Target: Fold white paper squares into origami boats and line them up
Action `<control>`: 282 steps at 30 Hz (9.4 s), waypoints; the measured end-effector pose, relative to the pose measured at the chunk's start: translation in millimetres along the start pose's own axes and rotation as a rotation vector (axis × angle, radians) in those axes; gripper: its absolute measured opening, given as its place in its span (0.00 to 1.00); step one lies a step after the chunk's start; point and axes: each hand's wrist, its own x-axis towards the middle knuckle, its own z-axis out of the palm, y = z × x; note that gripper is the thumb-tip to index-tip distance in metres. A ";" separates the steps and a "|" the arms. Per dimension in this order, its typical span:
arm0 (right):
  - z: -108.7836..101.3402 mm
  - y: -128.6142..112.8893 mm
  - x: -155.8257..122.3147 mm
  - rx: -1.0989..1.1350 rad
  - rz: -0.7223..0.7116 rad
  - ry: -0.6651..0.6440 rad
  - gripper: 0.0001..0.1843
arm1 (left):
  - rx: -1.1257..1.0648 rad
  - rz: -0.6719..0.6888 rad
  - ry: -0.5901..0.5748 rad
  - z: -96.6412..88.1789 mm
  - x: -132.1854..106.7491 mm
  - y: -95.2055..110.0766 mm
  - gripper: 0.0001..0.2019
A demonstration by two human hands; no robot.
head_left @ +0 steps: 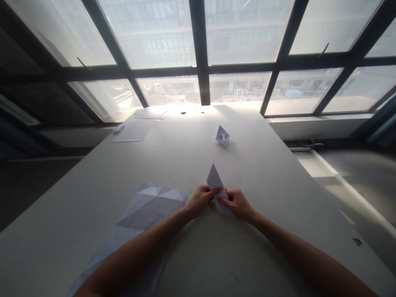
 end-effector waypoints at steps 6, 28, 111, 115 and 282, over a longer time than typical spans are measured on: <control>0.1 -5.3 -0.5 0.061 0.088 -0.091 0.13 | -0.127 0.100 0.151 -5.2 6.7 -0.4 0.17; -6.0 2.3 1.2 0.048 0.140 -0.200 0.17 | -0.268 0.182 0.279 -26.0 20.2 10.8 0.19; -17.7 6.1 6.2 0.001 0.111 0.126 0.08 | 0.530 0.108 -0.104 -3.6 2.6 17.8 0.13; -16.0 -0.9 3.9 0.181 0.166 0.100 0.10 | 0.527 0.068 -0.094 -2.8 1.2 15.5 0.10; -184.4 -62.5 178.9 -0.973 0.181 0.255 0.10 | 0.913 0.611 0.232 -10.5 12.9 -1.2 0.17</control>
